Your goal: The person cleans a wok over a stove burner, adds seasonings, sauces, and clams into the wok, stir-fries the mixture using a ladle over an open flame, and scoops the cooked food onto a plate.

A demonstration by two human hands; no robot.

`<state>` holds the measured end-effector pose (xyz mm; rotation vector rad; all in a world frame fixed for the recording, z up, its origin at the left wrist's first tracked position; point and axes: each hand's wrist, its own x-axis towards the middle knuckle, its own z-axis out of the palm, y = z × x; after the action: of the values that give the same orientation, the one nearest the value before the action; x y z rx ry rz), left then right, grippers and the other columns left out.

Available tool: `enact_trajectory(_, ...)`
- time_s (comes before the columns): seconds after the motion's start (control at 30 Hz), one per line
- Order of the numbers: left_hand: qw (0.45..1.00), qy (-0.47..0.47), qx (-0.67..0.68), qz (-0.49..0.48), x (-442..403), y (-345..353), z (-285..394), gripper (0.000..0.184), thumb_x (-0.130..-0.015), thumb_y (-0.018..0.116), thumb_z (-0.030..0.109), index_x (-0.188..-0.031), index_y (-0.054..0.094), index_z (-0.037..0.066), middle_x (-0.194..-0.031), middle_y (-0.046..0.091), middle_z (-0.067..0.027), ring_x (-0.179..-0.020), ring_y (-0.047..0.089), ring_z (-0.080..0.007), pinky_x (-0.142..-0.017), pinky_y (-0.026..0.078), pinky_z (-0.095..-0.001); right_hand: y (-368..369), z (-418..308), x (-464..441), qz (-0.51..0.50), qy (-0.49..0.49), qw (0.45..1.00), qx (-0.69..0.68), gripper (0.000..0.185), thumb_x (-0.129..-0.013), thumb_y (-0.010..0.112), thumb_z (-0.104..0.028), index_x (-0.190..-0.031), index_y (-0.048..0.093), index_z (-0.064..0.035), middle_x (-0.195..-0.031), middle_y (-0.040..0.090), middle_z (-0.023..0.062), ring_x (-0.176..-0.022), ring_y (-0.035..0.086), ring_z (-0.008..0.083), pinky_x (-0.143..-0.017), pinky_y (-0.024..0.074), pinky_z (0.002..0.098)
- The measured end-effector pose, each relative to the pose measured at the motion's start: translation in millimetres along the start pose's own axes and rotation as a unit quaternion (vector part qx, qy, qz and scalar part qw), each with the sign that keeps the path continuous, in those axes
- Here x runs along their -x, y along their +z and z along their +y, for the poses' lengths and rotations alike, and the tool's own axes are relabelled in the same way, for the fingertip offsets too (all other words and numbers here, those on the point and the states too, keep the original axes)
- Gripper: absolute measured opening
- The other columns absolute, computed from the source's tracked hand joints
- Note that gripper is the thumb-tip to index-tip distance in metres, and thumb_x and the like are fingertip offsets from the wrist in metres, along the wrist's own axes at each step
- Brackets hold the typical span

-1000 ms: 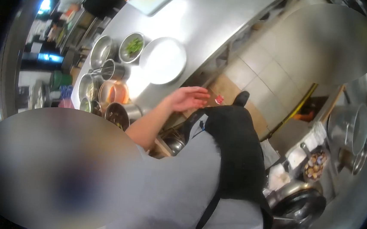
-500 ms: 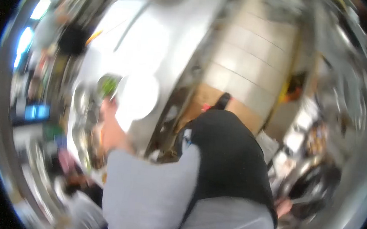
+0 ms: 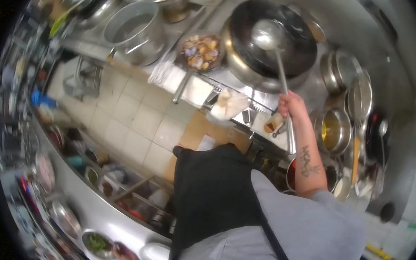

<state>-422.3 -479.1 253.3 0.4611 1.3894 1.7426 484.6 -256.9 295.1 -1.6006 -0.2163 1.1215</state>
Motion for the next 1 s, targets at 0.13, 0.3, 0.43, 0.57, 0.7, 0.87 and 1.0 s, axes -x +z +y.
enact_trajectory(0.13, 0.967, -0.22, 0.037, -0.125, -54, 279, -39, 0.03, -0.089, 0.059, 0.007, -0.114, 0.06, -0.009, -0.118, 0.064, -0.0207, -0.106, 0.063, -0.0308, -0.099, 0.051, -0.0419, 5, 7, 2, 0.118, -0.102, 0.964, 0.214, 0.042, -0.087, 0.056, -0.006, -0.129, 0.055, -0.0008, -0.072, 0.059, 0.0059, -0.049, 0.053, 0.0129, -0.041, 0.0432, 0.0286)
enact_trajectory(0.3, 0.906, -0.221, -0.116, -0.342, -99, 599, -151, 0.034, -0.092, 0.054, 0.004, -0.125, 0.052, 0.001, -0.124, 0.058, -0.0151, -0.11, 0.06, -0.0284, -0.084, 0.055, -0.0494, 14, -7, 37, 0.152, -0.169, 0.954, 0.193, 0.052, -0.087, 0.056, -0.005, -0.138, 0.051, 0.0001, -0.083, 0.067, 0.0146, -0.063, 0.063, 0.0181, -0.062, 0.0523, 0.0332)
enact_trajectory(0.43, 0.779, -0.066, -0.231, -0.579, -28, 840, -179, 0.05, -0.092, 0.052, 0.005, -0.139, 0.037, 0.001, -0.126, 0.055, -0.0175, -0.1, 0.063, -0.0283, -0.062, 0.059, -0.034, 22, 8, 56, 0.202, -0.209, 0.937, 0.195, 0.055, -0.087, 0.057, -0.006, -0.141, 0.048, 0.0008, -0.092, 0.069, 0.0177, -0.075, 0.067, 0.022, -0.071, 0.0534, 0.035)
enact_trajectory(0.57, 0.613, 0.363, -0.335, -0.617, 44, 972, -225, 0.058, -0.084, 0.049, 0.001, -0.141, 0.037, 0.0, -0.129, 0.055, -0.0314, -0.115, 0.059, -0.043, -0.104, 0.042, -0.0458, 43, 30, 88, 0.255, -0.276, 0.912, 0.166, 0.058, -0.087, 0.057, -0.008, -0.142, 0.043, 0.0028, -0.108, 0.067, 0.0267, -0.098, 0.068, 0.0343, -0.089, 0.0514, 0.0366)
enact_trajectory(0.7, 0.391, 0.47, -0.472, -0.635, 57, 1033, -328, 0.067, -0.085, 0.055, 0.006, -0.146, 0.029, 0.011, -0.136, 0.045, -0.0272, -0.108, 0.058, -0.0515, -0.093, 0.049, -0.0557, 84, 18, 130, 0.299, -0.166, 0.932, 0.116, 0.056, -0.088, 0.056, -0.011, -0.141, 0.044, 0.0041, -0.105, 0.066, 0.0298, -0.1, 0.068, 0.0358, -0.088, 0.0512, 0.0361)
enact_trajectory(0.87, 0.286, 0.536, -0.446, -0.657, 74, 1066, -334, 0.049, -0.089, 0.049, 0.006, -0.136, 0.036, 0.01, -0.129, 0.047, -0.0272, -0.099, 0.062, -0.0513, -0.089, 0.052, -0.0538, 120, 55, 145, 0.404, -0.192, 0.884, 0.133, 0.057, -0.088, 0.059, -0.009, -0.144, 0.044, -0.0053, -0.081, 0.065, 0.0245, -0.073, 0.071, 0.0285, -0.071, 0.054, 0.0363)
enact_trajectory(1.0, 0.35, 0.534, -0.427, -0.64, 53, 1090, -342, 0.045, -0.089, 0.049, 0.002, -0.132, 0.039, 0.007, -0.131, 0.049, -0.0261, -0.097, 0.064, -0.0472, -0.081, 0.056, -0.05, 135, 81, 144, 0.398, -0.344, 0.847, 0.071, 0.058, -0.092, 0.057, -0.004, -0.147, 0.04, -0.005, -0.078, 0.066, 0.0141, -0.06, 0.064, 0.0205, -0.063, 0.0536, 0.0323)
